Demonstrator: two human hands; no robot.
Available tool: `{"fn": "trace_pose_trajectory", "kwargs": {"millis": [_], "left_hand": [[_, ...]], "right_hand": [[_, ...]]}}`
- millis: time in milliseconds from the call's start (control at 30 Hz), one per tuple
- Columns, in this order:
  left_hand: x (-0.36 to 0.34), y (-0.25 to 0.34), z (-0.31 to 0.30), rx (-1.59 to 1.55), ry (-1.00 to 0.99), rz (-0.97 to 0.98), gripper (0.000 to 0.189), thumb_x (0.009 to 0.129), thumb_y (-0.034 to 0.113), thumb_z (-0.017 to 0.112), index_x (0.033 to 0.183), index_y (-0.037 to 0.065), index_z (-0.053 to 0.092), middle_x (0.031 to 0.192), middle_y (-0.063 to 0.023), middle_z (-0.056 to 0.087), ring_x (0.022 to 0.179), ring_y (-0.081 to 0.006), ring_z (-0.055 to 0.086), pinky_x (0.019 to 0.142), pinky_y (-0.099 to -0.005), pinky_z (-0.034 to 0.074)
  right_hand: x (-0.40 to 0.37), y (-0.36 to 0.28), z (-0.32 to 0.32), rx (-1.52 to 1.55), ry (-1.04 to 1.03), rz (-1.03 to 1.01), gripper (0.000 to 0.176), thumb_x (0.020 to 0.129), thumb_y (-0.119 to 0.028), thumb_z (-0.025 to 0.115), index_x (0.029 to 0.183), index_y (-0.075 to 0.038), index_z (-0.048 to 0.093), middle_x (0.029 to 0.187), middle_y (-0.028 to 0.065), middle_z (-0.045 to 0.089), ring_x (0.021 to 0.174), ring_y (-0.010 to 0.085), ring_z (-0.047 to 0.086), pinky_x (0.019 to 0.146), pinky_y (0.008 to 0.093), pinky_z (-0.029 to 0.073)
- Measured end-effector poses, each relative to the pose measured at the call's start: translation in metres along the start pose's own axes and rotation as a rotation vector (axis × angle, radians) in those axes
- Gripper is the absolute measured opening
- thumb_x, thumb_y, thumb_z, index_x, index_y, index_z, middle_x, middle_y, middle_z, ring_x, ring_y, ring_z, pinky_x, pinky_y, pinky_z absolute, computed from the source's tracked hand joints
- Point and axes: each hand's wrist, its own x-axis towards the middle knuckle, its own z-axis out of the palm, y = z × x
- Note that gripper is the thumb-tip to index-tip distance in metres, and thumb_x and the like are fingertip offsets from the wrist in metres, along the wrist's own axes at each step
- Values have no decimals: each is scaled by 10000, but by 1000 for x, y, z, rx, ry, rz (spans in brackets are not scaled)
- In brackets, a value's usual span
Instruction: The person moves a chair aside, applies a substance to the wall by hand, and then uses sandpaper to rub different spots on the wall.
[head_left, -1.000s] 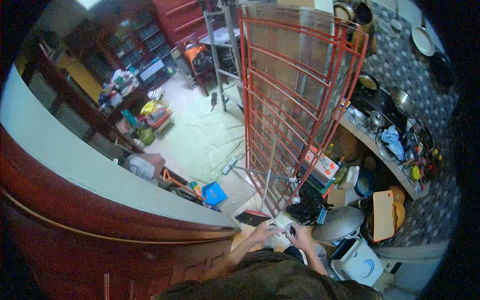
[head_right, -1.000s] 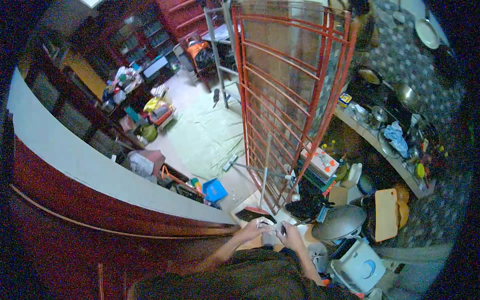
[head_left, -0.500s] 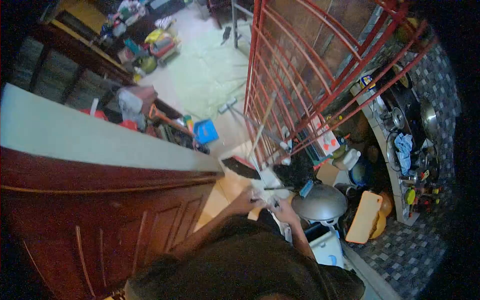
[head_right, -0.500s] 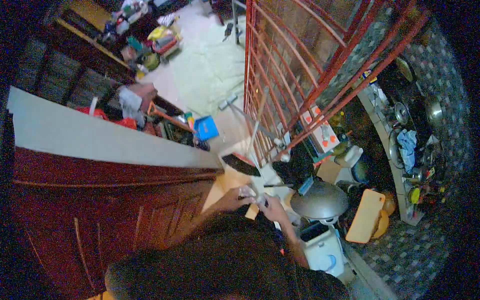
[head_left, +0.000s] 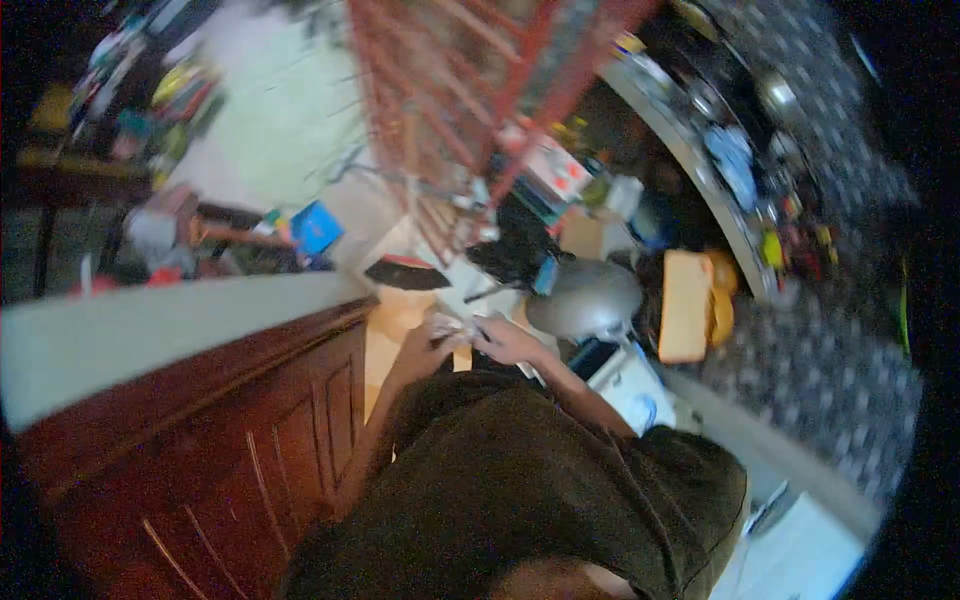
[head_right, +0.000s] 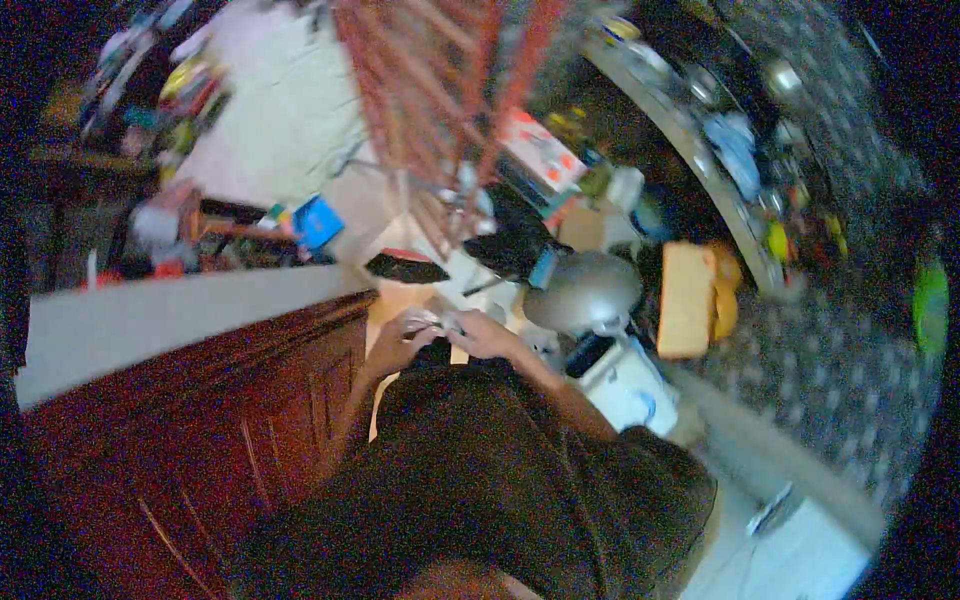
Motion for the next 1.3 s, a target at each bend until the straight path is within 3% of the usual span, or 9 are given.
{"fn": "trace_pose_trajectory", "kwargs": {"millis": [33, 267, 633, 733, 933, 1067, 1133, 1200, 1300], "left_hand": [[0, -16, 5, -193, -2, 13, 236, 946, 89, 702, 1148, -13, 637, 1106, -97, 711, 1046, -160, 693, 908, -320, 560], [-3, 30, 0, 17, -43, -15, 219, 967, 125, 694, 1132, -11, 648, 1028, -106, 732, 974, -171, 700, 850, -330, 554], [-2, 47, 2, -65, -160, -148, 280, 994, 182, 679, 1192, -4, 610, 1083, -113, 727, 1014, -161, 677, 875, -318, 534], [0, 42, 0, -51, -191, -117, 277, 995, 181, 678, 1182, -12, 609, 1107, -120, 724, 1020, -166, 679, 881, -325, 535], [3, 34, -2, -45, -211, -59, 259, 996, 166, 670, 1173, -13, 610, 1124, -126, 721, 1023, -188, 686, 877, -325, 533], [-1, -1, -5, 68, -91, -36, 289, 968, 178, 702, 1168, -9, 609, 1039, -140, 731, 959, -197, 703, 814, -346, 542], [-4, -2, -10, 310, 26, 38, 342, 936, 211, 737, 1172, -3, 611, 958, -159, 726, 837, -216, 698, 725, -379, 531], [-6, -7, -16, 193, -1, -53, 317, 908, 181, 765, 1117, -13, 629, 885, -138, 704, 745, -198, 618, 677, -378, 502], [-18, -14, -9, 222, 130, -58, 221, 902, 117, 767, 1032, 8, 624, 750, -60, 607, 695, -127, 531, 657, -319, 479]], "right_hand": [[-1, -3, 1, -4, 18, -19, 236, 972, -224, 559, 1038, 2, 542, 890, 260, 595, 847, 453, 580, 776, 518, 453], [-16, -2, 11, -39, 148, -11, 246, 951, -207, 561, 1037, 22, 542, 884, 282, 608, 863, 505, 602, 772, 553, 473], [-34, 1, 30, 1, 341, 47, 333, 959, -290, 552, 1002, 40, 531, 882, 276, 618, 872, 487, 618, 807, 551, 479], [-34, 5, 34, 3, 345, 17, 302, 950, -235, 565, 1108, 22, 561, 957, 301, 635, 934, 501, 613, 825, 531, 488], [-24, -8, 23, -16, 193, 131, 273, 1010, -256, 498, 1080, 4, 545, 933, 284, 622, 937, 494, 601, 814, 554, 465], [-10, 31, 24, -87, 237, 24, 270, 1015, -257, 490, 1069, 1, 549, 912, 283, 627, 899, 493, 612, 790, 553, 481], [-2, 62, -1, -61, 286, 135, 305, 952, -287, 574, 1008, 11, 547, 895, 271, 639, 856, 466, 635, 770, 551, 501], [12, 127, -45, -190, 332, 184, 326, 934, -274, 580, 1085, 15, 570, 934, 280, 663, 882, 453, 668, 762, 545, 537], [63, 222, -116, -308, 717, 627, 338, 915, -271, 605, 1088, 18, 605, 943, 285, 671, 928, 447, 668, 807, 530, 533]]}}
